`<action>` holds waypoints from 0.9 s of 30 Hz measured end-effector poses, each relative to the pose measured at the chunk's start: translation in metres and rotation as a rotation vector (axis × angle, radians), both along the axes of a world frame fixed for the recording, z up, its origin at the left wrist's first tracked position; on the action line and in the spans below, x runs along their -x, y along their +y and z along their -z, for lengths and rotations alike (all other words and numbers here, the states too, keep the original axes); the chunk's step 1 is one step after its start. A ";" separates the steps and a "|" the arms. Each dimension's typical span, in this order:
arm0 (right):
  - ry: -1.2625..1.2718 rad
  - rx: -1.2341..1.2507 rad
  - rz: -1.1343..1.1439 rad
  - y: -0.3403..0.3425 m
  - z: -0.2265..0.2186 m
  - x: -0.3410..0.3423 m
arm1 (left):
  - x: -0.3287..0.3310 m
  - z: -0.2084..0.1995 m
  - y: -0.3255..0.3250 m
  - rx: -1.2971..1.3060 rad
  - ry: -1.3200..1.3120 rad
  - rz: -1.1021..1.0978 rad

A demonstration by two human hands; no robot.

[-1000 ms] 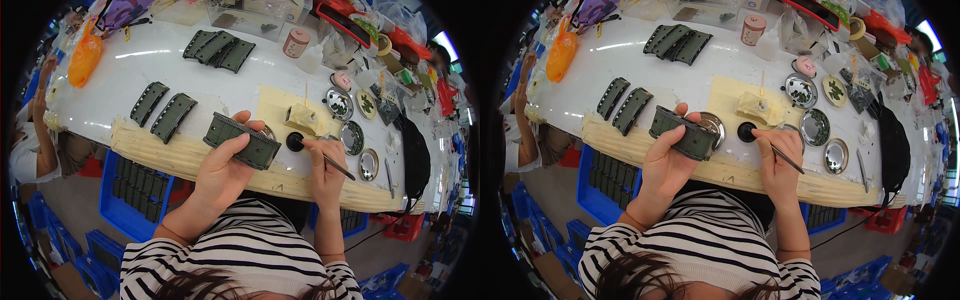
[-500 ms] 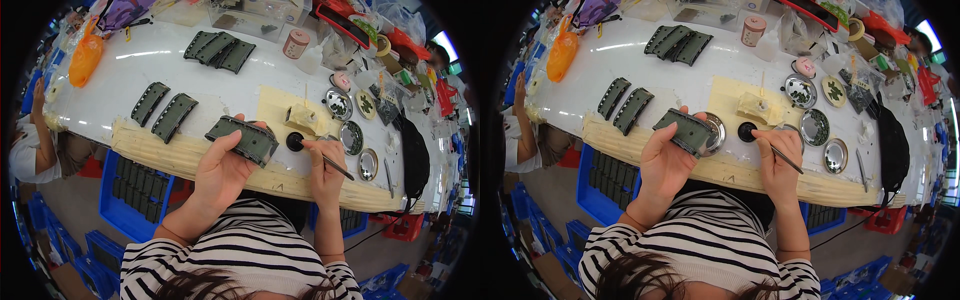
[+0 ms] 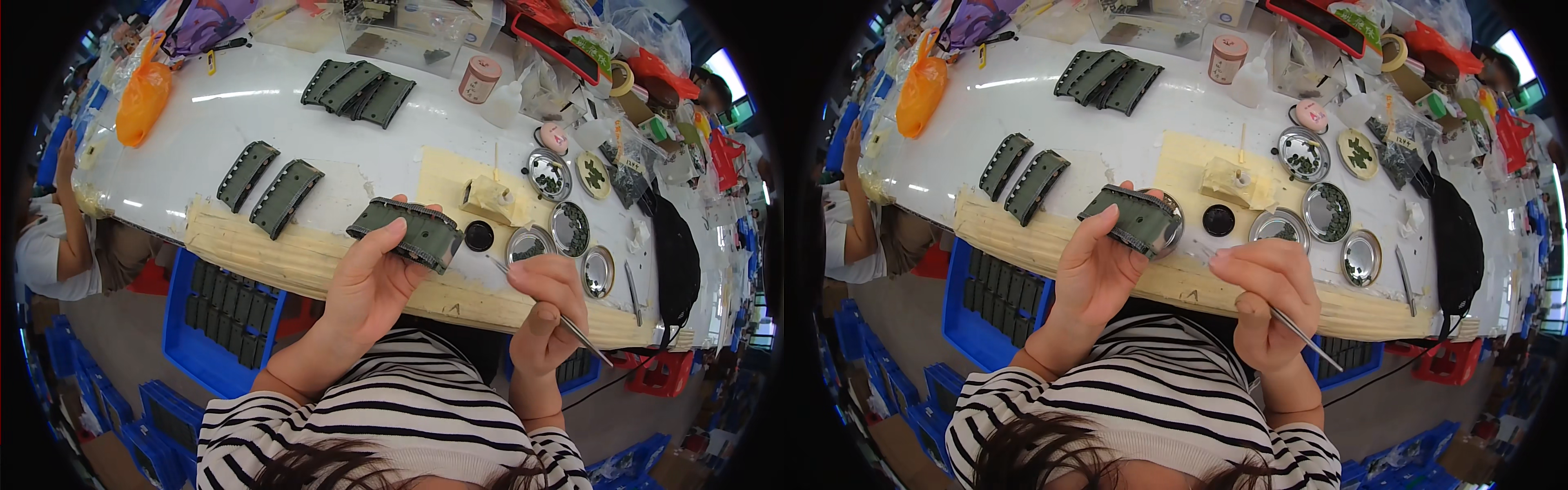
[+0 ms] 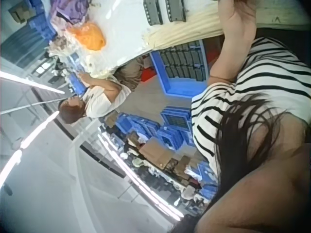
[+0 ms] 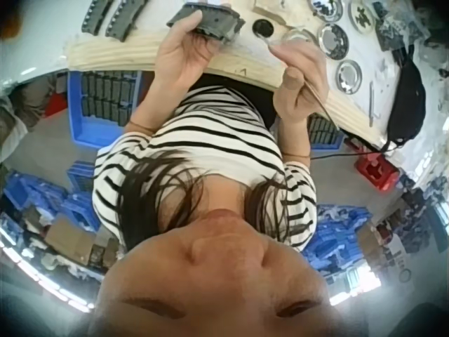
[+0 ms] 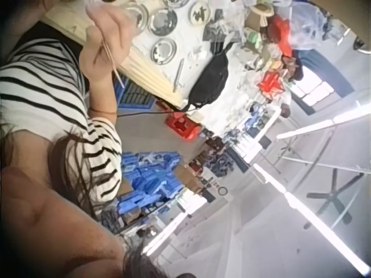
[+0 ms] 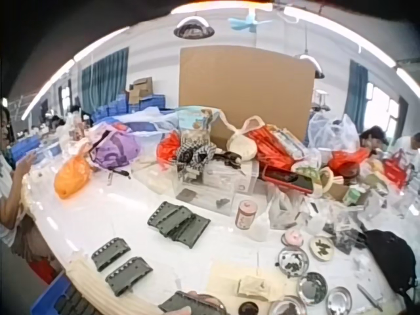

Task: Assembling small plastic components into a toy tank chassis using a precision tool.

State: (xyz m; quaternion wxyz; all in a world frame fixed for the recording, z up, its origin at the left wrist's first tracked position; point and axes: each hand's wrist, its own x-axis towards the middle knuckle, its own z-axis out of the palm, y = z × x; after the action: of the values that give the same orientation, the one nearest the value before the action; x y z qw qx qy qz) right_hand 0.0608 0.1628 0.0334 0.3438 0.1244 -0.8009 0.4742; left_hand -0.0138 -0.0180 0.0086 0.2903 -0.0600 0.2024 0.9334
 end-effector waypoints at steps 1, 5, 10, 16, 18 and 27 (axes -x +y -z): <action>0.017 0.026 -0.066 -0.005 -0.003 0.000 | -0.001 -0.002 0.002 0.006 -0.008 -0.009; -0.045 0.205 -0.211 -0.015 0.002 0.003 | -0.003 -0.005 0.003 0.023 -0.003 0.025; -0.082 0.256 -0.244 -0.019 0.008 0.005 | -0.004 -0.003 0.002 0.000 0.012 0.025; -0.094 0.244 -0.226 -0.019 0.008 0.005 | -0.004 -0.003 0.003 0.000 0.015 0.032; -0.094 0.215 -0.224 -0.018 0.007 0.005 | -0.004 -0.003 0.003 -0.003 0.008 0.029; -0.084 0.171 -0.227 -0.017 0.006 0.007 | -0.005 -0.002 0.003 -0.003 0.005 0.018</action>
State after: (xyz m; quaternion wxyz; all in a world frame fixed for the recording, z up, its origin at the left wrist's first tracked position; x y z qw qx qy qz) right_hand 0.0538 0.1461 0.0269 0.2636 0.1643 -0.7520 0.5814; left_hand -0.0091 -0.0153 0.0109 0.2983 -0.0556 0.2023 0.9311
